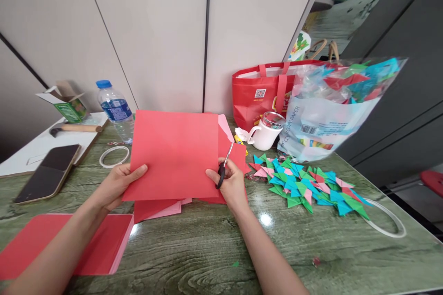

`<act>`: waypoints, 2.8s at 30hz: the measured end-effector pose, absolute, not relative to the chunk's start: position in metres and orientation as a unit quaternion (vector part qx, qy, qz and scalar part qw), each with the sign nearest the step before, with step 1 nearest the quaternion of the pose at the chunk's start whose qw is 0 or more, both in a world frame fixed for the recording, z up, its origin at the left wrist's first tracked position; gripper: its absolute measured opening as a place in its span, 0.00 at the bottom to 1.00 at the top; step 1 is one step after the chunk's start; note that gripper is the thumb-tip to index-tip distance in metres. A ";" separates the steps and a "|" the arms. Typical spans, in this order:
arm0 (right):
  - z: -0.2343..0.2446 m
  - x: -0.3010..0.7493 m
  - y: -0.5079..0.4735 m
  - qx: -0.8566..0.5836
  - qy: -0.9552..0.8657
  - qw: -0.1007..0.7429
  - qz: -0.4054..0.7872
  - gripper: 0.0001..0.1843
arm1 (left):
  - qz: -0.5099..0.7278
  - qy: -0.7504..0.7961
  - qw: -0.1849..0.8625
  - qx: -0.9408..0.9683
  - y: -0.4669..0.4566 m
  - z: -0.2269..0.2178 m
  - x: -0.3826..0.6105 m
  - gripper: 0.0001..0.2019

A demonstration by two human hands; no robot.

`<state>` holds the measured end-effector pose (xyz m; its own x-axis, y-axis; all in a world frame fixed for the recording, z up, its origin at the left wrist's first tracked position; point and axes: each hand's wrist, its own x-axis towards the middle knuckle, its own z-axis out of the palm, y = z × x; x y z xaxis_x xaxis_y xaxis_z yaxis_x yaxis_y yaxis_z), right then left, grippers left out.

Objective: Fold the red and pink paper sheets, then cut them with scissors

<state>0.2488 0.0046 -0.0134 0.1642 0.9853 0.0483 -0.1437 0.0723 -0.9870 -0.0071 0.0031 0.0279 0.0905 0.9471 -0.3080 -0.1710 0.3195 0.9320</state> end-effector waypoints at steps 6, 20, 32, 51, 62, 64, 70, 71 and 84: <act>-0.011 0.247 0.004 -0.463 -0.383 0.653 0.461 0.21 | 0.389 0.514 0.633 0.428 -0.001 0.030 -0.007 0.12; -0.013 0.247 0.004 -0.454 -0.353 0.659 0.485 0.22 | 0.428 0.482 0.662 0.383 0.002 0.025 -0.008 0.15; -0.016 0.249 0.007 -0.511 -0.416 0.614 0.435 0.25 | 0.407 0.504 0.601 0.468 -0.004 0.035 0.000 0.11; 0.002 0.243 -0.003 -0.454 -0.443 0.656 0.409 0.20 | 0.523 0.486 0.578 0.396 0.001 0.034 -0.002 0.14; -0.002 0.205 -0.039 -0.309 -0.546 0.382 0.678 0.20 | 0.539 0.471 0.547 0.433 -0.008 0.043 0.003 0.09; -0.002 0.205 -0.040 -0.312 -0.542 0.388 0.677 0.21 | 0.528 0.476 0.543 0.446 -0.012 0.044 0.007 0.09; -0.002 0.205 -0.040 -0.301 -0.553 0.408 0.661 0.19 | 0.503 0.482 0.516 0.498 -0.016 0.039 0.017 0.10; -0.003 0.205 -0.040 -0.302 -0.555 0.410 0.658 0.20 | 0.498 0.483 0.511 0.507 -0.017 0.037 0.018 0.10; -0.012 0.203 -0.039 -0.311 -0.556 0.417 0.649 0.20 | 0.483 0.475 0.464 0.571 -0.020 0.034 0.018 0.15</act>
